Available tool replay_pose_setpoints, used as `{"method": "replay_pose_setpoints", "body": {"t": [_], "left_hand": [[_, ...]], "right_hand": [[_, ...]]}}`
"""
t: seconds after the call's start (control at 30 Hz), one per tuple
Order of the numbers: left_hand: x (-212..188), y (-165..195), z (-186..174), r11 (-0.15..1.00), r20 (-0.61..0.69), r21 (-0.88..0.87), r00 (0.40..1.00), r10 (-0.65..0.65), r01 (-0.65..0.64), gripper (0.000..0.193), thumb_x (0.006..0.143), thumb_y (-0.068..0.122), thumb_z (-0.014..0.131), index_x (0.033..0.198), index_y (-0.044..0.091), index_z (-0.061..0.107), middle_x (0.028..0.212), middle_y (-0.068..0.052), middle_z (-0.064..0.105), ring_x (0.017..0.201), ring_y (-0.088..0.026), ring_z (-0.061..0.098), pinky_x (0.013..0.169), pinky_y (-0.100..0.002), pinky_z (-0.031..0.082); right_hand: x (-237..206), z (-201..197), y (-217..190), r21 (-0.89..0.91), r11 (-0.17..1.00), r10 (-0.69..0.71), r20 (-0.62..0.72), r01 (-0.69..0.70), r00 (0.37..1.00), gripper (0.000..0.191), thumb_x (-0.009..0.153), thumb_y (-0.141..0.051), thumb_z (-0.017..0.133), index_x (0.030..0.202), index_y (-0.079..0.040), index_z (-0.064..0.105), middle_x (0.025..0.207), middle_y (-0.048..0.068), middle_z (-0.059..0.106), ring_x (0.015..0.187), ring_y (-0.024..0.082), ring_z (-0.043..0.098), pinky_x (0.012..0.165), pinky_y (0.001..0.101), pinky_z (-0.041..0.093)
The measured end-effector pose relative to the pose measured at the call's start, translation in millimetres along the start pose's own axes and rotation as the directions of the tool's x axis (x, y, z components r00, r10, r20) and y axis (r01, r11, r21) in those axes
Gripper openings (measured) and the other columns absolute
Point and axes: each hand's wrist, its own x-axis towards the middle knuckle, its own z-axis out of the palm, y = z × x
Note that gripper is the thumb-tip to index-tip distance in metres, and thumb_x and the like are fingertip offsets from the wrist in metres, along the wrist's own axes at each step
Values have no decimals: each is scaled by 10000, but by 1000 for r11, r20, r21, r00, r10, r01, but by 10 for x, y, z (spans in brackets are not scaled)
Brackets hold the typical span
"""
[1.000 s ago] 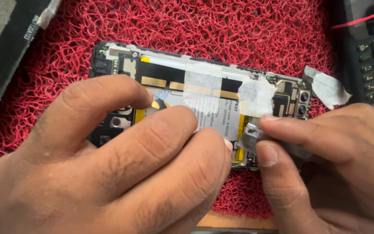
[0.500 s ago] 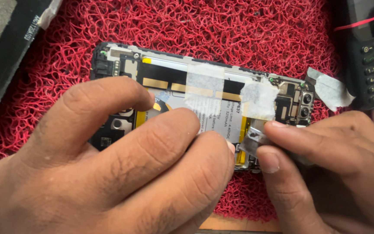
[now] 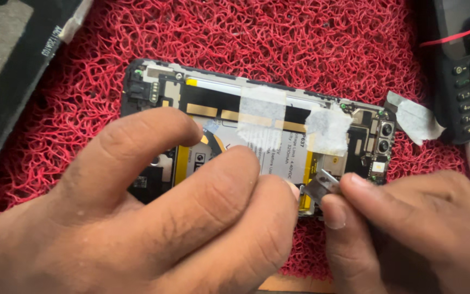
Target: The person uses a metal prying tool to carefully lift and separate a component from the internal frame of a disassembled mobile phone. They repeatedly insert the tool under the part and gently pry it loose while holding the phone steady with the other hand.
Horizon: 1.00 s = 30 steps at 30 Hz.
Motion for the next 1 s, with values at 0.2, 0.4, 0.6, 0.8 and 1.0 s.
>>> {"method": "replay_pose_setpoints", "body": {"t": [0.2, 0.4, 0.6, 0.8, 1.0], "left_hand": [[-22, 12, 11, 999, 9, 34, 1000, -1, 1, 115, 921, 206, 685, 1024, 153, 691, 1154, 49, 611, 1116, -143, 620, 950, -435, 521], [-40, 49, 45, 998, 0, -62, 1000, -30, 30, 78, 954, 231, 686, 996, 167, 689, 1157, 46, 589, 1141, -160, 618, 1003, -451, 499], [-58, 65, 49, 988, 5, -148, 999, -50, 50, 89, 976, 240, 671, 940, 162, 690, 1122, 47, 606, 1157, -182, 625, 1033, -469, 476], [-49, 56, 49, 996, -11, -80, 1000, -28, 27, 49, 982, 229, 665, 974, 197, 700, 1105, 73, 622, 1167, -169, 626, 1036, -449, 476], [-28, 41, 38, 995, -22, -93, 999, -30, 27, 61, 977, 229, 667, 994, 189, 710, 1070, 55, 624, 1151, -177, 633, 1021, -450, 488]], "right_hand": [[-38, 26, -6, -11, 1000, -11, -54, 11, 998, 292, 768, -48, 844, 1010, -65, 681, 758, 30, 703, 677, 161, 644, 705, 309, 521], [-63, 13, 72, 17, 999, -26, -54, 27, 998, 291, 772, -42, 836, 1014, -61, 675, 744, 33, 703, 680, 166, 619, 691, 299, 515], [-89, 4, 47, 28, 1000, -13, -40, 14, 999, 297, 813, -11, 857, 1035, -52, 663, 753, 42, 711, 678, 158, 626, 691, 292, 518], [-44, 0, 75, 58, 996, -61, -23, 62, 998, 298, 813, -9, 846, 1045, -53, 664, 747, 29, 715, 676, 131, 652, 740, 301, 531], [-58, -7, 129, 70, 993, -97, -29, 99, 995, 296, 810, 0, 843, 1037, -56, 661, 746, 28, 712, 676, 130, 656, 724, 297, 543]]}}
